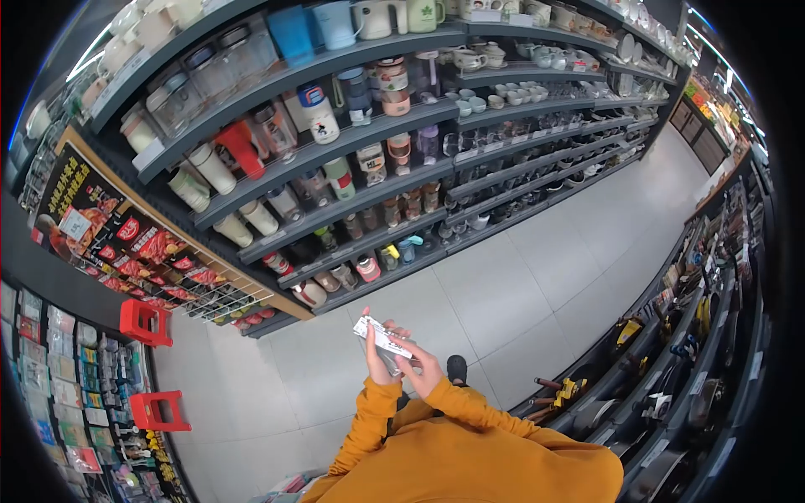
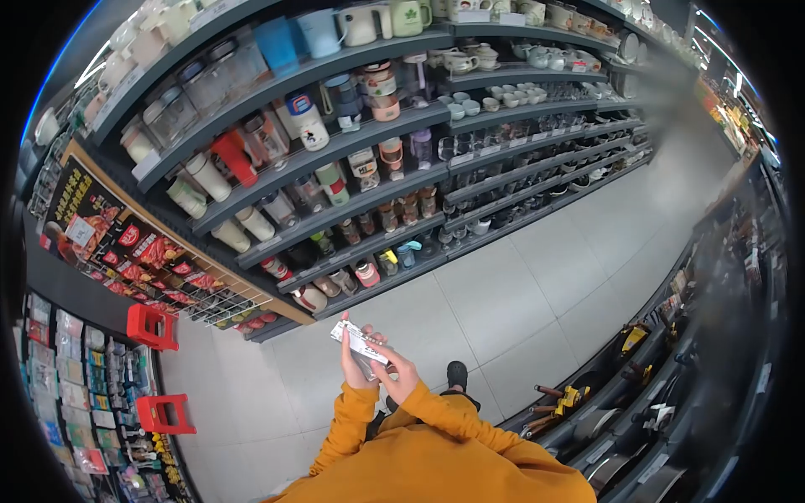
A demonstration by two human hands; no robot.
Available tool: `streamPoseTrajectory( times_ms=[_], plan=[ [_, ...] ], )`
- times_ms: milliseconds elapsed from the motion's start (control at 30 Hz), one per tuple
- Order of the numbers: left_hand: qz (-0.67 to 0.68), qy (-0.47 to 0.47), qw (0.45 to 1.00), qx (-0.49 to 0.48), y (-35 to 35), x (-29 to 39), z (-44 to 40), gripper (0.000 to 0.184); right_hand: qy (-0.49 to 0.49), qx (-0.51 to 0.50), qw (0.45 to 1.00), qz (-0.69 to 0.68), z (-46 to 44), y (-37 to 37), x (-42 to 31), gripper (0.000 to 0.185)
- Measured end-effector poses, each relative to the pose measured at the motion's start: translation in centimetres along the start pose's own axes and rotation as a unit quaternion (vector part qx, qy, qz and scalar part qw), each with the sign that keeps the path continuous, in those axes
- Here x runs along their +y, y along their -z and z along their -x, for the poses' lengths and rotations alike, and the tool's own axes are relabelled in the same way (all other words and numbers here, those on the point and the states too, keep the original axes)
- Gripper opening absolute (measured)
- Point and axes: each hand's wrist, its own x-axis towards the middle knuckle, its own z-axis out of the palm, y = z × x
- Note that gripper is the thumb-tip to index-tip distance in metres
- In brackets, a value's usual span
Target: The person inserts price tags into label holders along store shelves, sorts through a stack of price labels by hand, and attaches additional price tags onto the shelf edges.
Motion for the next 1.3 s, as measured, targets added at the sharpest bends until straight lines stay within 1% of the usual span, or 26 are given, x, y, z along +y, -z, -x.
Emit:
streamPoseTrajectory(
  times_ms=[33,100,200,233,333,400,433,500,533,600,633,700,733,767,800,867,900,967,1000,1067,1100,1200,1300],
  plan=[
    [-0.027,-0.007,0.999,-0.025,-1.1,-1.0,0.0,0.047,0.033,0.002,0.999,0.025,-0.5,1.4,-0.2,0.036],
    [-0.043,-0.026,0.999,-0.012,-2.8,-3.1,-0.9,0.047,0.098,0.003,0.992,0.074,-1.4,4.2,-0.7,0.036],
    [-0.056,-0.054,0.997,0.028,-4.9,-5.8,-2.7,0.049,0.111,-0.001,0.973,0.201,-2.6,8.3,-2.4,0.038],
    [-0.06,-0.063,0.995,0.043,-5.7,-6.5,-3.2,0.049,0.119,-0.001,0.97,0.213,-3.2,9.5,-2.5,0.038],
    [0.02,-0.062,0.996,0.058,-8.6,-8.7,-3.3,0.047,0.139,-0.003,0.964,0.225,-4.7,12.5,-2.4,0.04],
    [0.004,-0.086,0.996,0.032,-9.3,-9.4,-3.2,0.049,0.149,-0.013,0.968,0.203,-5.6,13.9,-2.1,0.041],
    [-0.005,-0.098,0.995,0.022,-9.4,-9.6,-3.1,0.049,0.17,-0.03,0.963,0.207,-6.0,14.4,-2.4,0.039],
    [-0.05,-0.079,0.994,0.055,-8.5,-9.8,-3.6,0.05,0.209,-0.065,0.952,0.215,-6.1,15.2,-3.3,0.035],
    [-0.072,-0.068,0.992,0.072,-7.9,-10.0,-3.9,0.051,0.187,-0.04,0.966,0.171,-6.1,15.5,-2.9,0.034],
    [-0.071,-0.024,0.996,0.055,-6.6,-10.7,-4.0,0.051,0.145,0.011,0.986,0.085,-6.0,16.1,-1.5,0.031],
    [-0.07,-0.001,0.997,0.043,-6.2,-11.2,-3.9,0.051,0.093,0.007,0.993,0.077,-6.2,16.6,-1.2,0.03],
    [-0.133,0.014,0.99,0.039,-5.8,-12.4,-3.2,0.05,-0.012,0.004,0.998,0.058,-6.3,17.8,-0.7,0.029],
    [-0.167,0.023,0.985,0.036,-5.6,-13.0,-2.9,0.05,-0.055,-0.022,0.997,0.039,-6.1,18.5,-0.1,0.031],
    [-0.174,0.039,0.983,0.045,-5.6,-13.6,-2.4,0.046,-0.098,-0.047,0.994,0.019,-5.9,19.3,0.8,0.034],
    [-0.141,0.071,0.987,0.041,-5.5,-14.3,-2.1,0.044,-0.14,-0.072,0.988,-0.001,-5.5,20.1,1.5,0.036],
    [-0.076,0.134,0.987,0.038,-4.9,-15.1,-1.5,0.039,-0.138,-0.056,0.989,-0.007,-4.8,21.6,2.7,0.037],
    [-0.086,0.128,0.988,0.031,-4.5,-15.7,-1.3,0.038,-0.137,-0.049,0.989,-0.012,-4.7,22.2,3.1,0.038],
    [-0.105,0.123,0.987,0.019,-3.5,-17.2,-0.7,0.035,-0.196,-0.061,0.978,-0.026,-4.4,23.6,3.0,0.036],
    [-0.145,0.109,0.983,0.015,-3.4,-17.5,-0.5,0.034,-0.227,-0.066,0.971,-0.032,-4.0,24.0,2.9,0.035],
    [-0.221,0.079,0.972,0.002,-3.4,-18.3,-0.5,0.033,-0.204,-0.034,0.978,-0.026,-3.5,24.3,3.0,0.034],
    [-0.218,0.08,0.973,0.006,-4.1,-18.2,-0.8,0.033,-0.191,-0.021,0.981,-0.021,-3.4,24.4,3.0,0.034],
    [-0.178,0.108,0.978,0.003,-6.7,-17.7,-1.8,0.032,-0.12,0.063,0.99,0.021,-3.7,23.6,2.7,0.034],
    [-0.158,0.173,0.972,0.035,-7.8,-17.8,-3.1,0.034,-0.063,-0.012,0.976,0.209,-4.3,23.5,2.0,0.032]
  ],
)
